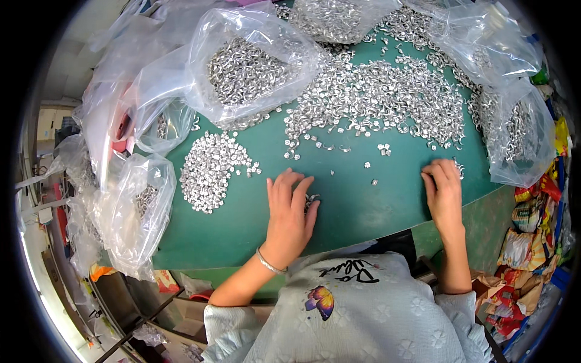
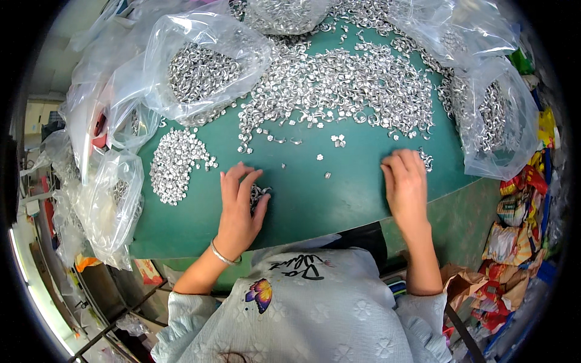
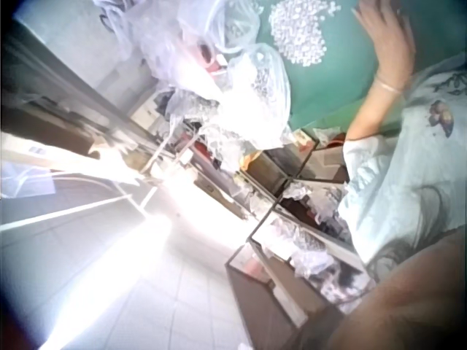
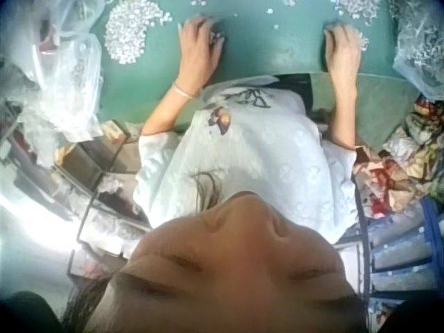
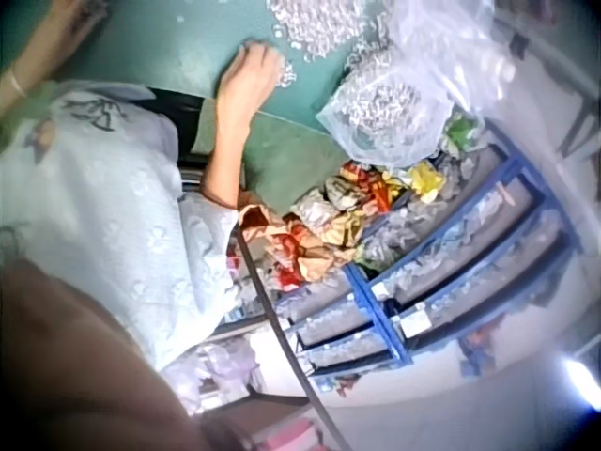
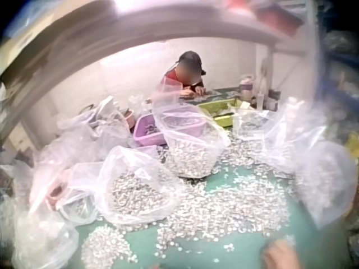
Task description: The person sorts small silver flower-shaped metal pieces by hand on a green workbench, moving them between bags and central piles.
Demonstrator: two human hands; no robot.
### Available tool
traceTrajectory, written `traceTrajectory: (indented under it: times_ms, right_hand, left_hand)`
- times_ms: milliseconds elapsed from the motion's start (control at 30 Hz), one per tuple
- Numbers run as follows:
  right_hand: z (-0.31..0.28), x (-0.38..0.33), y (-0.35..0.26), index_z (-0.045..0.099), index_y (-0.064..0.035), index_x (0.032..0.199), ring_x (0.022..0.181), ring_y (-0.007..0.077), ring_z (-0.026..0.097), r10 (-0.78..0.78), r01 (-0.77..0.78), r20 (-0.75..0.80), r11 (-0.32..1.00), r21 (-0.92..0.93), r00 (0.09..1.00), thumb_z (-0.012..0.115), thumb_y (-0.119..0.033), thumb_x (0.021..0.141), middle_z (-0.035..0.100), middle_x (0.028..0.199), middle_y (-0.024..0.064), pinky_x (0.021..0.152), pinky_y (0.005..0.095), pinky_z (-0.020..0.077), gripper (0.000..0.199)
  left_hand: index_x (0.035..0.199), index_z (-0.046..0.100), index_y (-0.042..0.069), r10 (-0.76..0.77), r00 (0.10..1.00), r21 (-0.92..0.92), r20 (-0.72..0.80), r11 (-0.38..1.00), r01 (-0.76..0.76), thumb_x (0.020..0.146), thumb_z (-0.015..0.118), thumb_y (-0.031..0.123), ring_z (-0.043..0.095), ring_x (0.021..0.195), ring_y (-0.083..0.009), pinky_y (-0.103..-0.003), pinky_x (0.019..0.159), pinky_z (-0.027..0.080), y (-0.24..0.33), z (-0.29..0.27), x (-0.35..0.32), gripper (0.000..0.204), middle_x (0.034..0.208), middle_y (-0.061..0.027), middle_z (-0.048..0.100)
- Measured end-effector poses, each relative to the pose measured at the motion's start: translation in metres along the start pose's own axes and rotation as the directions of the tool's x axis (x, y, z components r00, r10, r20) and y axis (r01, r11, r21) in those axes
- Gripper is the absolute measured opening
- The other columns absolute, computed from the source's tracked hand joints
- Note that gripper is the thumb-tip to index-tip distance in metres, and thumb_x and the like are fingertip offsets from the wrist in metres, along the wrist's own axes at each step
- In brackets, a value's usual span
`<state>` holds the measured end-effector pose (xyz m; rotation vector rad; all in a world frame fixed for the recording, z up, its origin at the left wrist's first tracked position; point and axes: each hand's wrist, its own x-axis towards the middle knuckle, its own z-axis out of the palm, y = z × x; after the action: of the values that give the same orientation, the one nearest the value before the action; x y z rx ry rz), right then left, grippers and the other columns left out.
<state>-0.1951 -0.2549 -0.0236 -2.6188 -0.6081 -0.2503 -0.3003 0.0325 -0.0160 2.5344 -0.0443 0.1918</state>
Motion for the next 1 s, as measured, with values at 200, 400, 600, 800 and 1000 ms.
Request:
traceTrajectory:
  times_ms: [200, 400, 600, 800, 1000]
  right_hand:
    - [0.003, 0.025, -0.032, 0.063, -0.0034, 0.099, 0.096, 0.0312, 0.054, -0.032, 0.030, -0.089, 0.999, -0.023, 0.996, 0.068, -0.001, 0.078, 0.058, 0.102, 0.0117, 0.083, 0.0398, 0.0420, 0.022]
    - [0.060, 0.067, -0.084, 0.061, -0.0028, 0.096, 0.092, 0.0284, 0.053, -0.301, 0.293, 0.012, 0.935, 0.198, 0.954, 0.069, -0.006, 0.078, 0.055, 0.095, 0.0100, 0.079, 0.0391, 0.0429, 0.020]
    - [0.048, 0.042, -0.097, 0.057, -0.0033, 0.086, 0.089, 0.0271, 0.052, -0.369, 0.321, 0.218, 0.920, 0.225, 0.904, 0.064, -0.006, 0.080, 0.050, 0.087, 0.0082, 0.078, 0.0377, 0.0426, 0.010]
    - [0.046, 0.011, -0.119, 0.062, -0.0019, 0.100, 0.095, 0.0285, 0.054, -0.439, 0.276, 0.316, 0.851, 0.448, 0.841, 0.067, -0.003, 0.077, 0.055, 0.094, 0.0091, 0.082, 0.0378, 0.0448, 0.024]
    - [0.067, 0.071, -0.113, 0.062, -0.0042, 0.112, 0.111, 0.0316, 0.053, -0.320, 0.196, 0.150, 0.823, 0.533, 0.936, 0.066, 0.000, 0.079, 0.057, 0.120, 0.0132, 0.091, 0.0402, 0.0443, 0.033]
  left_hand:
    - [0.119, 0.057, 0.003, 0.015, 1.000, -0.223, 0.006, 0.975, -0.013, 0.081, 0.066, -0.002, 0.051, 0.112, -0.0327, -0.045, 0.101, 0.038, -0.011, -0.007, 0.037, 0.039, 0.116, -0.0136, 0.054]
    - [0.103, 0.062, 0.005, 0.168, 0.985, 0.058, -0.051, 0.985, -0.165, 0.079, 0.068, 0.003, 0.052, 0.096, -0.0270, -0.038, 0.081, 0.041, -0.019, 0.021, 0.080, 0.025, 0.105, -0.0086, 0.056]
    - [0.094, 0.060, 0.004, 0.138, 0.990, -0.058, -0.007, 0.989, -0.138, 0.079, 0.067, 0.000, 0.053, 0.094, -0.0279, -0.041, 0.079, 0.041, -0.019, 0.002, 0.055, 0.017, 0.102, -0.0083, 0.055]
    - [0.102, 0.060, 0.002, 0.131, 0.987, -0.076, 0.091, 0.989, -0.124, 0.080, 0.064, -0.001, 0.053, 0.106, -0.0328, -0.043, 0.088, 0.043, -0.015, -0.007, 0.001, 0.023, 0.113, -0.0135, 0.055]
    - [0.117, 0.056, 0.003, 0.138, 0.990, -0.066, 0.025, 0.989, -0.136, 0.079, 0.074, 0.017, 0.047, 0.119, -0.0363, -0.053, 0.103, 0.035, 0.004, 0.000, -0.007, 0.044, 0.127, -0.0159, 0.048]
